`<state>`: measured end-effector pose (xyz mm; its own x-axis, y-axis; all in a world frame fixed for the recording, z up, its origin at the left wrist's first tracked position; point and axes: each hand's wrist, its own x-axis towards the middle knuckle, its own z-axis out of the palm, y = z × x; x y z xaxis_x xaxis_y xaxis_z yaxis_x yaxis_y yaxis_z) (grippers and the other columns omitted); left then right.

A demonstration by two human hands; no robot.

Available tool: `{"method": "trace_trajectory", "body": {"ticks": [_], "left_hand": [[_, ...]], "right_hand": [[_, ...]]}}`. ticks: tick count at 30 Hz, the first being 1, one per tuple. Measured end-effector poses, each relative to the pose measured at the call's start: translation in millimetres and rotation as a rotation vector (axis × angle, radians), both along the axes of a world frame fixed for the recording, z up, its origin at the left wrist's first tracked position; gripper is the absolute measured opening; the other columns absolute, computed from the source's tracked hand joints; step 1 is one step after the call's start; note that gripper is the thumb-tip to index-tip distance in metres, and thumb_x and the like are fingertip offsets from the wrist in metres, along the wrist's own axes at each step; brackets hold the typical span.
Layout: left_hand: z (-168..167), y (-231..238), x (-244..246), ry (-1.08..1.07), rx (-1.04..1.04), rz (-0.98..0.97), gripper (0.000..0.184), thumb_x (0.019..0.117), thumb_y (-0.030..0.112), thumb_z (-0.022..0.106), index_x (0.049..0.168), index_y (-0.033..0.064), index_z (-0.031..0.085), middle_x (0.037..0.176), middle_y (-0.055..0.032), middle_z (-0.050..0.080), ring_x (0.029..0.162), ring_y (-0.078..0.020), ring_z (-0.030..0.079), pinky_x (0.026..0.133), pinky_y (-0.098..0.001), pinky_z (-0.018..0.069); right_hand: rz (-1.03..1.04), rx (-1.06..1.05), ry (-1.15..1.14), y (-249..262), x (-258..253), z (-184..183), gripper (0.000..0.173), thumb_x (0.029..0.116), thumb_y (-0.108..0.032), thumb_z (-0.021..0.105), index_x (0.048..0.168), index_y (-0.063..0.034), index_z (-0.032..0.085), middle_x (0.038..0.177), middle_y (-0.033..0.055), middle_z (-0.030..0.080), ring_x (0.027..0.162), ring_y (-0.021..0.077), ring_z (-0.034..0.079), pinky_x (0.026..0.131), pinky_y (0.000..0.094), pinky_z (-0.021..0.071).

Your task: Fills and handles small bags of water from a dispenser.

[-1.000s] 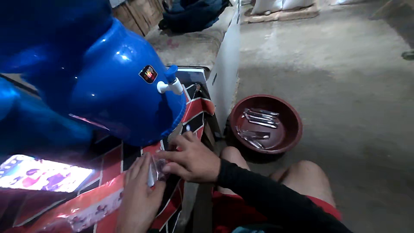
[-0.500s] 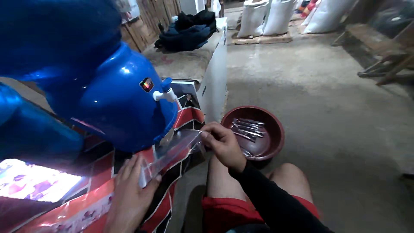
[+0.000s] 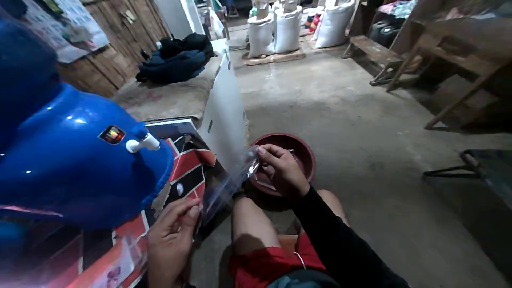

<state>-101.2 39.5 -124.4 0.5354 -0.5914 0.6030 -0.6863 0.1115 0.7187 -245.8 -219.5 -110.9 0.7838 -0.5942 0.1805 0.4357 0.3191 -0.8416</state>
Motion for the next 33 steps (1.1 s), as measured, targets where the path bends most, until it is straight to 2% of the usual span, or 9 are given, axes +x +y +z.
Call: {"method": "trace_trajectory", "body": {"ticks": [4, 7, 10, 12, 16, 23, 26, 29, 33], "left_hand": [[-6, -14, -8, -0.063, 0.147, -0.099, 0.072, 0.0868, 0.063, 0.073, 0.137, 0.0111, 0.065, 0.134, -0.0075, 0.066, 0.118, -0.0232, 0.064, 0.097, -0.0404, 0.0568], [-12, -21, -19, -0.108, 0.109, -0.052, 0.025, 0.0955, 0.035, 0.073, 0.108, 0.0141, 0.080, 0.108, -0.0010, 0.076, 0.104, -0.0178, 0.070, 0.094, -0.0381, 0.0586], [-11, -23, -28, 0.012, 0.065, 0.061, 0.017, 0.0978, 0.026, 0.069, 0.095, 0.0115, 0.077, 0.092, 0.0018, 0.073, 0.084, -0.0106, 0.070, 0.077, -0.0277, 0.0610], [-10, -25, -31, 0.166, 0.018, 0.125, 0.016, 0.0946, 0.024, 0.074, 0.093, 0.0080, 0.076, 0.084, -0.0001, 0.072, 0.072, -0.0103, 0.068, 0.065, -0.0252, 0.0590], [-9, -36, -29, 0.444, -0.075, 0.204, 0.014, 0.0907, 0.017, 0.078, 0.092, 0.0031, 0.077, 0.076, -0.0048, 0.072, 0.060, -0.0119, 0.063, 0.055, -0.0249, 0.0555], [4, -33, -2, 0.937, -0.279, 0.007, 0.012, 0.0991, 0.007, 0.064, 0.099, -0.0008, 0.072, 0.082, -0.0088, 0.070, 0.066, -0.0117, 0.064, 0.062, -0.0265, 0.0579], [18, -20, 16, 0.641, -0.082, 0.086, 0.014, 0.0927, 0.006, 0.073, 0.103, -0.0025, 0.074, 0.086, -0.0108, 0.071, 0.069, -0.0147, 0.064, 0.064, -0.0282, 0.0571], [36, -22, 28, 0.192, 0.180, 0.528, 0.010, 0.0885, 0.018, 0.075, 0.096, 0.0113, 0.075, 0.079, 0.0019, 0.072, 0.065, -0.0081, 0.067, 0.061, -0.0298, 0.0593], [48, -32, 38, -0.036, 0.214, 0.712, 0.017, 0.0870, 0.008, 0.073, 0.103, 0.0091, 0.067, 0.101, -0.0080, 0.063, 0.081, -0.0182, 0.063, 0.068, -0.0391, 0.0556]], "right_hand": [[0.007, 0.024, -0.011, -3, -5, -3, 0.023, 0.1059, -0.018, 0.057, 0.114, 0.0017, 0.066, 0.097, 0.0156, 0.070, 0.082, 0.0214, 0.071, 0.081, 0.0405, 0.0624], [-0.010, 0.021, -0.020, -2, -5, -6, 0.023, 0.1055, -0.018, 0.058, 0.113, 0.0013, 0.067, 0.097, 0.0157, 0.070, 0.082, 0.0216, 0.070, 0.081, 0.0412, 0.0622], [-0.191, -0.147, 0.103, 2, -1, -10, 0.028, 0.1045, -0.020, 0.060, 0.128, -0.0068, 0.066, 0.109, 0.0097, 0.069, 0.085, 0.0181, 0.069, 0.078, 0.0378, 0.0618], [-0.408, -0.461, 0.270, 9, 4, -16, 0.038, 0.1023, -0.032, 0.062, 0.137, -0.0160, 0.062, 0.131, 0.0063, 0.059, 0.104, 0.0173, 0.065, 0.083, 0.0380, 0.0607], [-0.266, -0.729, 0.079, 54, 22, -13, 0.020, 0.0978, -0.025, 0.071, 0.103, -0.0054, 0.070, 0.098, 0.0053, 0.068, 0.089, 0.0152, 0.067, 0.079, 0.0353, 0.0601], [-0.043, -0.838, 0.082, 87, 63, 6, 0.018, 0.0966, -0.015, 0.071, 0.111, -0.0049, 0.071, 0.101, 0.0037, 0.073, 0.092, 0.0112, 0.070, 0.087, 0.0317, 0.0614], [-0.067, -0.820, 0.071, 84, 78, 14, 0.018, 0.0953, -0.010, 0.070, 0.112, -0.0054, 0.068, 0.099, 0.0038, 0.072, 0.086, 0.0123, 0.071, 0.080, 0.0342, 0.0635], [0.105, -0.973, 0.134, 89, 92, 19, 0.024, 0.0974, -0.015, 0.067, 0.120, -0.0091, 0.063, 0.098, 0.0013, 0.072, 0.086, 0.0103, 0.071, 0.080, 0.0341, 0.0628], [0.121, -1.039, 0.202, 84, 119, 31, 0.032, 0.0944, -0.012, 0.068, 0.126, -0.0096, 0.060, 0.092, 0.0024, 0.073, 0.077, 0.0135, 0.070, 0.071, 0.0387, 0.0626]]}}
